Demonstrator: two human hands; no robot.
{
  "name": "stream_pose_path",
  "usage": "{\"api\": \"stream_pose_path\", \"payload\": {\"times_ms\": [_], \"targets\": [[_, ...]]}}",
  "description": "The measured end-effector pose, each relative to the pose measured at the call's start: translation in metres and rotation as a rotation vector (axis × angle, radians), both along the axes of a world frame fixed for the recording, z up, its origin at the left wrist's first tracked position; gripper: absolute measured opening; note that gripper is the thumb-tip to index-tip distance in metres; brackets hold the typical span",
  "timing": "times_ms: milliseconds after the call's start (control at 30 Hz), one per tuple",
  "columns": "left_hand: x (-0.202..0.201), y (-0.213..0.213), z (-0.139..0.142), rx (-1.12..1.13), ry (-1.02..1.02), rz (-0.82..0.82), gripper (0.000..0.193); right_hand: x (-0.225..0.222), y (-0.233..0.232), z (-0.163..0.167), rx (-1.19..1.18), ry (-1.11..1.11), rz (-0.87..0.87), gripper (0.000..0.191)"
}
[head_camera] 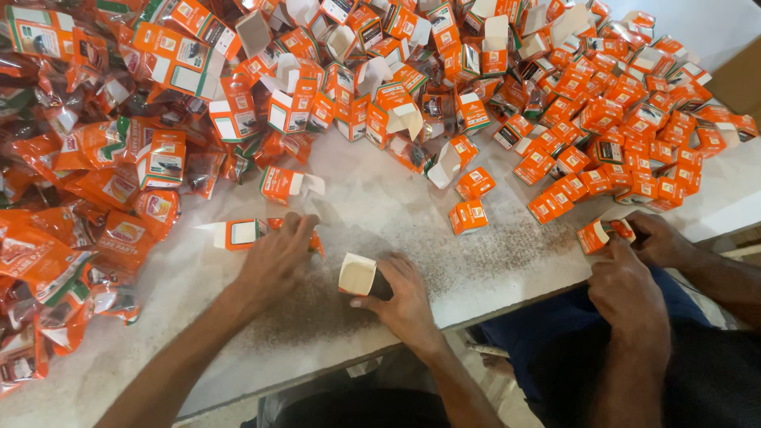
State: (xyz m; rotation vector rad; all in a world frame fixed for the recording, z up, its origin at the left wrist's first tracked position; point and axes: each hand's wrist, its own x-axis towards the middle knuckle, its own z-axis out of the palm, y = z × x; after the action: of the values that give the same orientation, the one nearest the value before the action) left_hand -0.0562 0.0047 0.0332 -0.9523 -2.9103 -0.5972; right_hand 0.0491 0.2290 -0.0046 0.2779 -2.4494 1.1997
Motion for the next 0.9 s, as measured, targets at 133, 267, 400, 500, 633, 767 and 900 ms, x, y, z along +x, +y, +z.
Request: {"api": "stream_pose_path", "payload": {"times_ms": [133,267,400,500,633,767,900], "targets": [[0.034,-0.009,0.007,0.345,0.226,-0.148,0.047,-0.002,0.000,-0.004,0.036,0.045,0.010,0.066],[0.051,-0.007,-0.001,0.495,0.596,-0.592,0.043,-0.008,-0.003,-0.007,0.040,0.043,0.008,0.060],[0.041,0.014,-0.023,0.463,0.595,-0.633,0.035,-0.009,-0.004,-0.007,0.063,0.069,0.035,0.054],[0.039,0.020,-0.036,0.352,0.585,-0.514,0.039,-0.008,0.000,-0.005,0.052,0.036,0.028,0.053],[0.043,0.023,-0.045,0.389,0.420,-0.366,0.048,-0.010,0.001,-0.008,0.049,0.068,0.020,0.053],[0.050,0.028,-0.041,0.294,0.379,-0.283,0.054,-0.010,0.002,-0.011,0.069,0.029,0.002,0.054],[0.056,0.037,-0.028,0.354,0.394,-0.149,0.038,-0.009,0.000,-0.006,0.056,0.017,0.015,0.053]]}}
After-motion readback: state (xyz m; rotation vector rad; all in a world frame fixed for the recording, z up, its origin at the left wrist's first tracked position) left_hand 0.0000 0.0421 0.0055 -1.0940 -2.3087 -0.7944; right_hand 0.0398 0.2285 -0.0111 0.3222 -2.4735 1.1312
